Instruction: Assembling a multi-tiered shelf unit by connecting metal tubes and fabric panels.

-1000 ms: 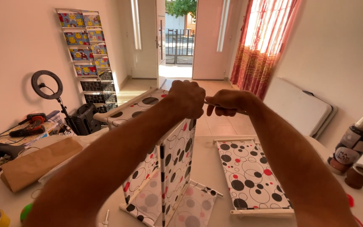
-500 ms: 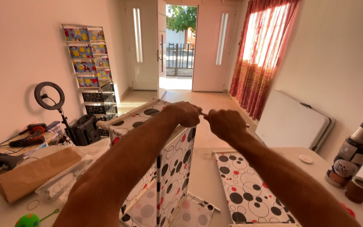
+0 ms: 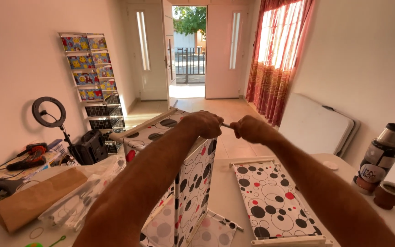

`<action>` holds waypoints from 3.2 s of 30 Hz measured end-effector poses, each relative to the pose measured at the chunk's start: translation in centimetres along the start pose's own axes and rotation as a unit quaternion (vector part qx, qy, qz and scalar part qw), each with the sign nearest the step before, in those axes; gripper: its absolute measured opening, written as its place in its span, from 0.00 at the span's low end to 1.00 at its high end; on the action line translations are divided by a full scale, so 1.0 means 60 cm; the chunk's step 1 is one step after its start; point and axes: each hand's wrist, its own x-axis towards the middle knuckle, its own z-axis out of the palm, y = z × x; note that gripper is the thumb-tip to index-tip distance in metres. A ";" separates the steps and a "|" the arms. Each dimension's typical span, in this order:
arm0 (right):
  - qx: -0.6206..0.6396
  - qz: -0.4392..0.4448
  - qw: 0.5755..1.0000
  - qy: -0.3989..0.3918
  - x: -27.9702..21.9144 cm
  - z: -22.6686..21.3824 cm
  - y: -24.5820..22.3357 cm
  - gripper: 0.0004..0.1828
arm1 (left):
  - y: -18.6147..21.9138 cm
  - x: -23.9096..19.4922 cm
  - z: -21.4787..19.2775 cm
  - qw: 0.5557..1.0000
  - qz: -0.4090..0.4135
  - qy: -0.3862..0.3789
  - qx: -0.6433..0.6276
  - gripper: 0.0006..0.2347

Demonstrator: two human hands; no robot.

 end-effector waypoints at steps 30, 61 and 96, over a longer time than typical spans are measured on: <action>0.631 -0.054 0.774 -0.021 -0.489 0.545 0.122 0.14 | 0.174 -0.380 0.743 0.925 0.051 0.159 -0.341 0.13; -0.020 -0.150 0.981 0.118 -0.457 0.573 0.305 0.16 | -0.247 -0.568 0.864 0.948 -0.259 0.167 -0.073 0.09; 0.024 -0.119 0.987 0.108 -0.447 0.546 0.271 0.11 | -0.088 -0.286 0.695 0.856 -0.147 0.466 -0.168 0.09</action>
